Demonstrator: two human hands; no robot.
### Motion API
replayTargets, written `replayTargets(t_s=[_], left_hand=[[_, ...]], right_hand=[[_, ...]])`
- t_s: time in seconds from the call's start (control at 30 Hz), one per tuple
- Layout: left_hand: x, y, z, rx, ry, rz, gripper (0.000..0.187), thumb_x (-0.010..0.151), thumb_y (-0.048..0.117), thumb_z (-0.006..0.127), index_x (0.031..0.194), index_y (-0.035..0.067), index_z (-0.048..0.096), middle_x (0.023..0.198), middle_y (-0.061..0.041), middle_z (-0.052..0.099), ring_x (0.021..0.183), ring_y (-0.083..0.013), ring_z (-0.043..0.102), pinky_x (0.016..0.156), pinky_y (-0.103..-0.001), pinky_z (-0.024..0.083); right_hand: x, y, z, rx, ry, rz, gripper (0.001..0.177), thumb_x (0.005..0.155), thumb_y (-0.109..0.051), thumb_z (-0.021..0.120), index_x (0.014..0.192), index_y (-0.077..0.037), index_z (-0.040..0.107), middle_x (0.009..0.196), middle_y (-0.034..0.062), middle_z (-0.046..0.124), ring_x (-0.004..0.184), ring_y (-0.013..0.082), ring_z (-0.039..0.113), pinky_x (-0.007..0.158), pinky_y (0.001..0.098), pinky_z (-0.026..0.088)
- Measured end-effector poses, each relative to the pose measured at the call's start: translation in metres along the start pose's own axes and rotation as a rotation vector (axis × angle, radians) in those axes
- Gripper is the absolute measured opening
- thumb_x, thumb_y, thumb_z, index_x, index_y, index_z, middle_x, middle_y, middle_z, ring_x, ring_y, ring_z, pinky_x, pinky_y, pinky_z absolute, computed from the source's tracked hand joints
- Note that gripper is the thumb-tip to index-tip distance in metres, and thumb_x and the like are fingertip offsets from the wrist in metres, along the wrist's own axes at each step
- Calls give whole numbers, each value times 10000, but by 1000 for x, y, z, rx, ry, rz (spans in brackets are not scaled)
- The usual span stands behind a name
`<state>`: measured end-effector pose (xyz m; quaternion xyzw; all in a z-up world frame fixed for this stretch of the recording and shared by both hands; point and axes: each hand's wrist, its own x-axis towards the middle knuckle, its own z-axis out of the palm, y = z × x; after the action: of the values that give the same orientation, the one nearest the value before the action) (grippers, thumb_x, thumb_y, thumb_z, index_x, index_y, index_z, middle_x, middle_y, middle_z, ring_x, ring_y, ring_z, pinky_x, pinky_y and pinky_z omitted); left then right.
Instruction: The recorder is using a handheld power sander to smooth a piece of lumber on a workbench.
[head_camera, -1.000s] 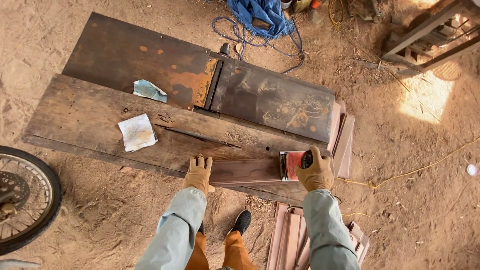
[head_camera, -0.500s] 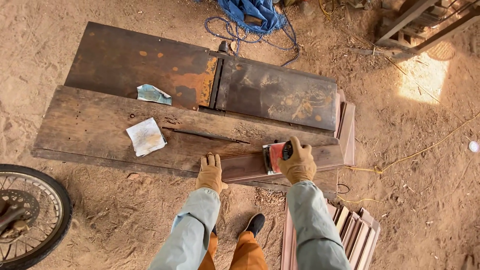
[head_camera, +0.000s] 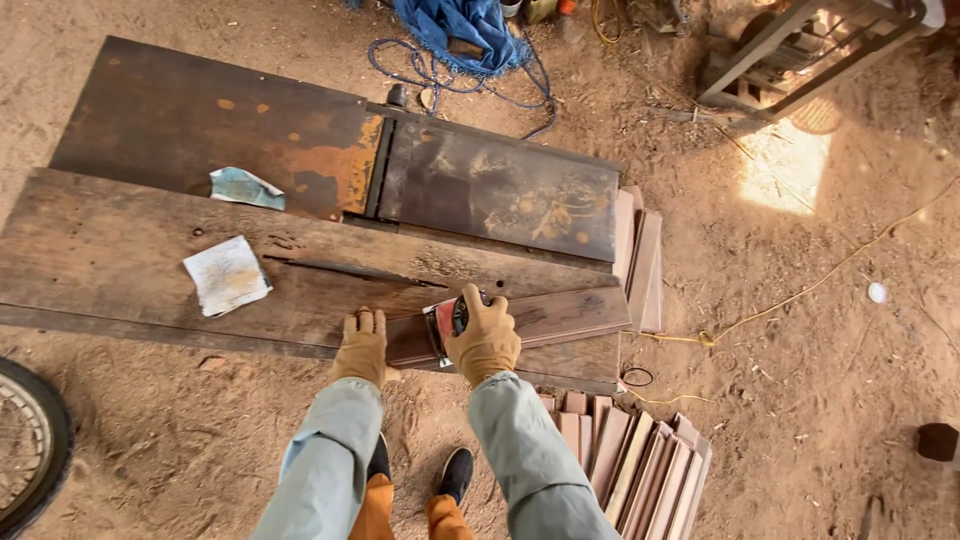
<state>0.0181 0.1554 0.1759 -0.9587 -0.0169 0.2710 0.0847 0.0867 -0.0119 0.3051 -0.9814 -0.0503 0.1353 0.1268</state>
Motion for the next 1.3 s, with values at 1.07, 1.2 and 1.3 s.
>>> replayTargets(t_s=[1.07, 1.2, 1.3], left_hand=[[4, -1, -10, -362, -138, -167, 1312, 627, 552, 946, 1625, 320, 128, 1659, -175, 234, 1508, -438, 254, 1248, -433, 322], [-1, -1, -8, -389, -89, -157, 1290, 633, 515, 949, 1617, 321, 138, 1637, -174, 262, 1493, -438, 261, 1235, -435, 329], [-9, 1, -6, -438, 19, -182, 1259, 583, 487, 944, 1596, 370, 206, 1651, -116, 307, 1515, -401, 301, 1183, -447, 406]], right_hand=[[117, 286, -60, 11, 244, 289, 634, 638, -295, 880, 1207, -343, 604, 1113, 188, 609, 963, 436, 680, 741, 521, 576], [116, 285, -48, 128, 260, 265, 682, 600, -246, 843, 1225, -321, 579, 1100, 192, 617, 961, 445, 673, 746, 532, 559], [105, 279, -38, 137, 353, 149, 394, 804, -317, 767, 1167, -284, 617, 1001, 219, 655, 924, 466, 672, 730, 561, 536]])
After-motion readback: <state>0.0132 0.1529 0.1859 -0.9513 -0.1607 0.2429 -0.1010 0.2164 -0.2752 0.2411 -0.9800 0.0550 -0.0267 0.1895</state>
